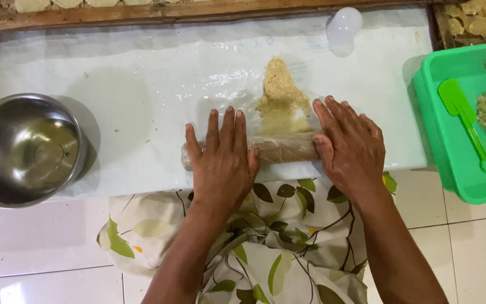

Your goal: The person flattens dough with a rolling pin and cuts out circular shapes for cookies or crackers.

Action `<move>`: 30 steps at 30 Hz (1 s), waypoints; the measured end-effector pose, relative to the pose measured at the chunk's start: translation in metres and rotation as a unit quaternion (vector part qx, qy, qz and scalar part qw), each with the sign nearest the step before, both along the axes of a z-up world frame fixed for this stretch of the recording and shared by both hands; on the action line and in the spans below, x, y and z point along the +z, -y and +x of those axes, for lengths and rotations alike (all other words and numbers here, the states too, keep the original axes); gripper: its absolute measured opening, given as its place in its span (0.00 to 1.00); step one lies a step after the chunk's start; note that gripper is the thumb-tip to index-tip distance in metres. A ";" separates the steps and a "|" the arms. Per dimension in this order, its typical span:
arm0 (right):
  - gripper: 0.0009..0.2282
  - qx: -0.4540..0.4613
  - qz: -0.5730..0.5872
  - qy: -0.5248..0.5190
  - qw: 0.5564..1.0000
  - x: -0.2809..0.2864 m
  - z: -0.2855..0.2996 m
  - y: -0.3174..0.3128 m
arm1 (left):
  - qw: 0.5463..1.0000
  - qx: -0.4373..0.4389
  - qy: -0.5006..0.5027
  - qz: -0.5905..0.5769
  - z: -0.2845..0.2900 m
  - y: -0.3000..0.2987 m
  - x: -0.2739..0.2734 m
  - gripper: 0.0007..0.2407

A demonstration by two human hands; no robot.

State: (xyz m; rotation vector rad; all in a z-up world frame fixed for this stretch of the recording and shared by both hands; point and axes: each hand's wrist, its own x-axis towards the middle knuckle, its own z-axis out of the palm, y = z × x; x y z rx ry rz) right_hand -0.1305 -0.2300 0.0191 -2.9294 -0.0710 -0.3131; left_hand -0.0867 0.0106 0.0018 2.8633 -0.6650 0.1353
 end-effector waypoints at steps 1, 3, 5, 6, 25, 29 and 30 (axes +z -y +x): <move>0.21 0.000 0.000 0.000 1.000 -0.002 -0.005 0.001 | 1.000 0.000 0.000 0.000 -0.005 -0.001 -0.002 0.27; 0.22 0.013 -0.010 0.011 1.000 -0.005 -0.015 0.002 | 0.999 -0.007 0.032 0.013 -0.015 -0.003 -0.002 0.29; 0.25 0.029 -0.031 0.025 0.999 -0.003 -0.020 0.006 | 0.999 -0.021 0.025 -0.016 -0.018 -0.008 0.004 0.31; 0.29 0.046 -0.051 0.038 0.997 -0.001 -0.018 0.009 | 0.998 -0.033 0.017 -0.044 -0.016 -0.009 0.008 0.33; 0.28 0.144 0.048 -0.023 0.988 0.026 0.114 0.050 | 0.977 -0.083 0.169 -0.101 0.096 -0.004 0.028 0.28; 0.27 0.149 0.073 -0.068 0.984 0.016 0.121 0.049 | 0.987 -0.078 0.112 -0.083 0.100 -0.002 0.017 0.28; 0.27 0.146 0.074 -0.063 0.984 0.016 0.117 0.047 | 0.989 -0.077 0.108 -0.070 0.097 -0.002 0.017 0.28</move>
